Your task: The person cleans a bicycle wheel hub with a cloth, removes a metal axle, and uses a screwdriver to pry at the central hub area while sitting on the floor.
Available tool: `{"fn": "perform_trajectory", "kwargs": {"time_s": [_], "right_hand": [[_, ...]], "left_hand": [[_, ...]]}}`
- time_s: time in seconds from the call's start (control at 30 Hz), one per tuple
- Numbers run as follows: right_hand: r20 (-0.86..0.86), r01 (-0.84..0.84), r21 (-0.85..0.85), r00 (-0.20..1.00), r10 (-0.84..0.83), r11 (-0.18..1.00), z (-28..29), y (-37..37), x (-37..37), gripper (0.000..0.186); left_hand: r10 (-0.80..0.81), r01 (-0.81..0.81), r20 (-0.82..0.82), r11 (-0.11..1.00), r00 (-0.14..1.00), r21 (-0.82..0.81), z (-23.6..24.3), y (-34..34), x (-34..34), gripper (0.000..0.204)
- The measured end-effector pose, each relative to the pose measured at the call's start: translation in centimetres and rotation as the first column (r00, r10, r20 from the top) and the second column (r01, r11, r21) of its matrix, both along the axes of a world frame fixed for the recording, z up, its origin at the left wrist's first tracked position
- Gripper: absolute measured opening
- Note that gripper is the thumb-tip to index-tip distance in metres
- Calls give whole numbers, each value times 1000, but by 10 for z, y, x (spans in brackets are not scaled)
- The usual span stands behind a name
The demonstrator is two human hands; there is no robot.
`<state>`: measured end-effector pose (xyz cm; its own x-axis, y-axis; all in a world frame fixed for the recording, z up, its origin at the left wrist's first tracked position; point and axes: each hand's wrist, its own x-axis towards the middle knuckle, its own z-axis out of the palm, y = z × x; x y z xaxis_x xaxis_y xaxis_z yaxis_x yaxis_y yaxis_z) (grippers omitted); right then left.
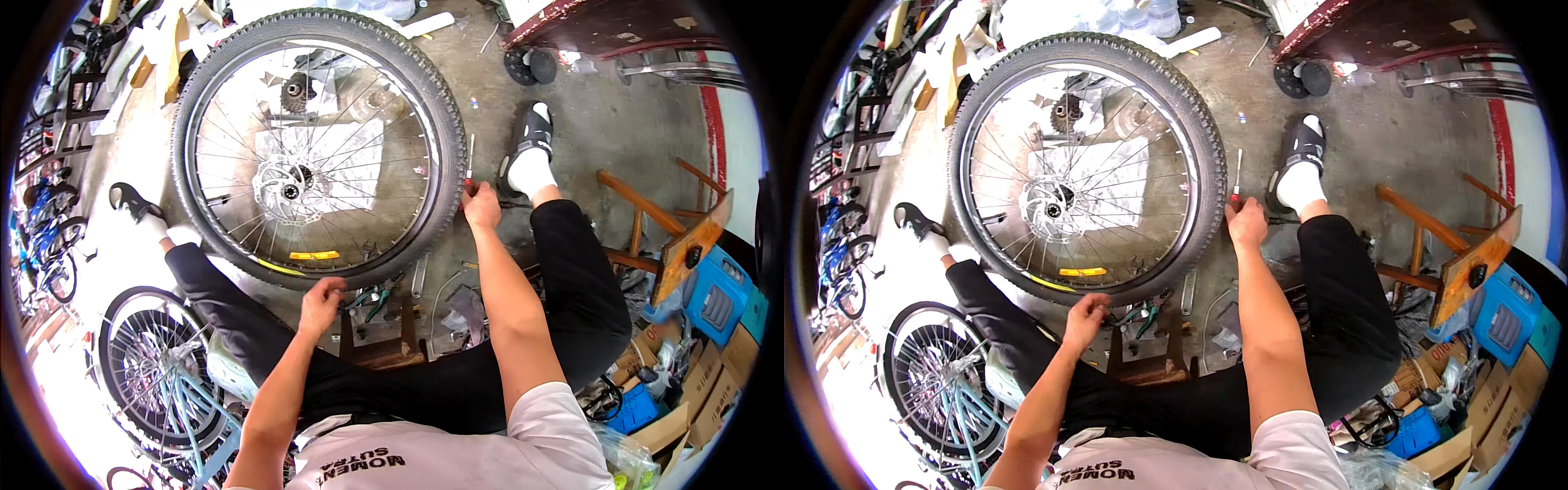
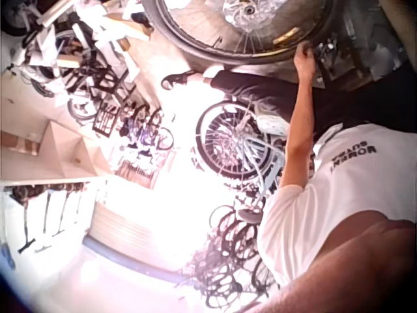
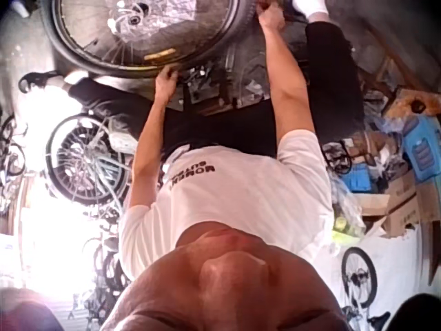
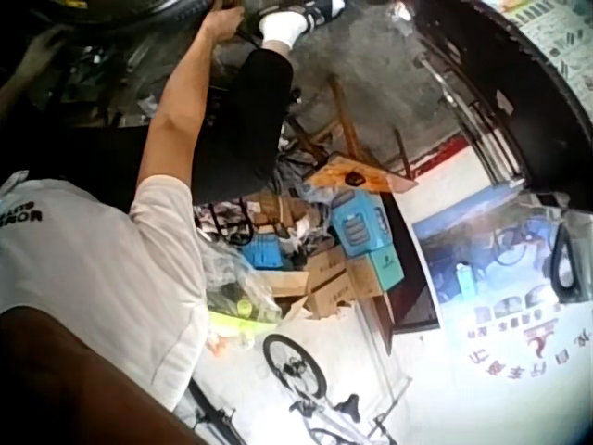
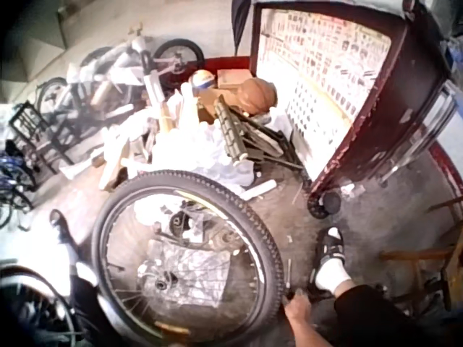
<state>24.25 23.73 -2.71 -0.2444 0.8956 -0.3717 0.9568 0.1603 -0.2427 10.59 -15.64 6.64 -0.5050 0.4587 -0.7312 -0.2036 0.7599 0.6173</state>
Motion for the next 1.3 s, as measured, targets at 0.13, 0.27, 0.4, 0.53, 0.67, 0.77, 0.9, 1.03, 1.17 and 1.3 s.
{"fn": "perform_trajectory", "kwargs": {"time_s": [0.13, 0.27, 0.4, 0.53, 0.67, 0.77, 0.9, 1.03, 1.17, 1.3], "right_hand": [[65, 32, -58, 997, -28, 998, -4, -2, -11, 50], [-177, 282, -295, 923, -342, 913, -35, 28, 7, 43], [-380, 307, -744, 535, -754, 593, 25, 58, -23, 31], [-512, 193, -772, 376, -772, 606, 127, 54, -78, 32], [-722, -173, -653, 436, -537, 738, 225, -22, -116, 26], [-823, -438, -491, 517, -236, 753, 277, -80, -108, 26], [-816, -641, -373, 571, 91, 671, 309, -129, -78, 26], [-773, -722, -188, 527, 353, 666, 314, -145, -72, 29], [-704, -728, -43, 508, 497, 684, 293, -125, -58, 37], [-593, -764, -67, 548, 591, 642, 308, -143, -88, 37]], "left_hand": [[-8, 9, 46, 1000, 999, -9, 19, 9, 15, 24], [-44, 43, -23, 999, 999, -7, 39, 19, 15, 24], [3, 7, -159, 998, 987, 59, 70, 20, 7, 24], [99, -65, -203, 984, 974, 164, 99, 13, 4, 25], [152, -74, -290, 962, 945, 263, 131, -3, 3, 25], [229, -104, -340, 932, 912, 348, 169, -19, 6, 24], [391, -176, -407, 864, 826, 471, 196, -57, 15, 22], [513, -299, -380, 816, 770, 495, 226, -99, 32, 21], [639, -391, -446, 753, 627, 530, 255, -133, 64, 20], [910, -773, -360, 378, 207, 510, 291, -189, 138, 20]]}}
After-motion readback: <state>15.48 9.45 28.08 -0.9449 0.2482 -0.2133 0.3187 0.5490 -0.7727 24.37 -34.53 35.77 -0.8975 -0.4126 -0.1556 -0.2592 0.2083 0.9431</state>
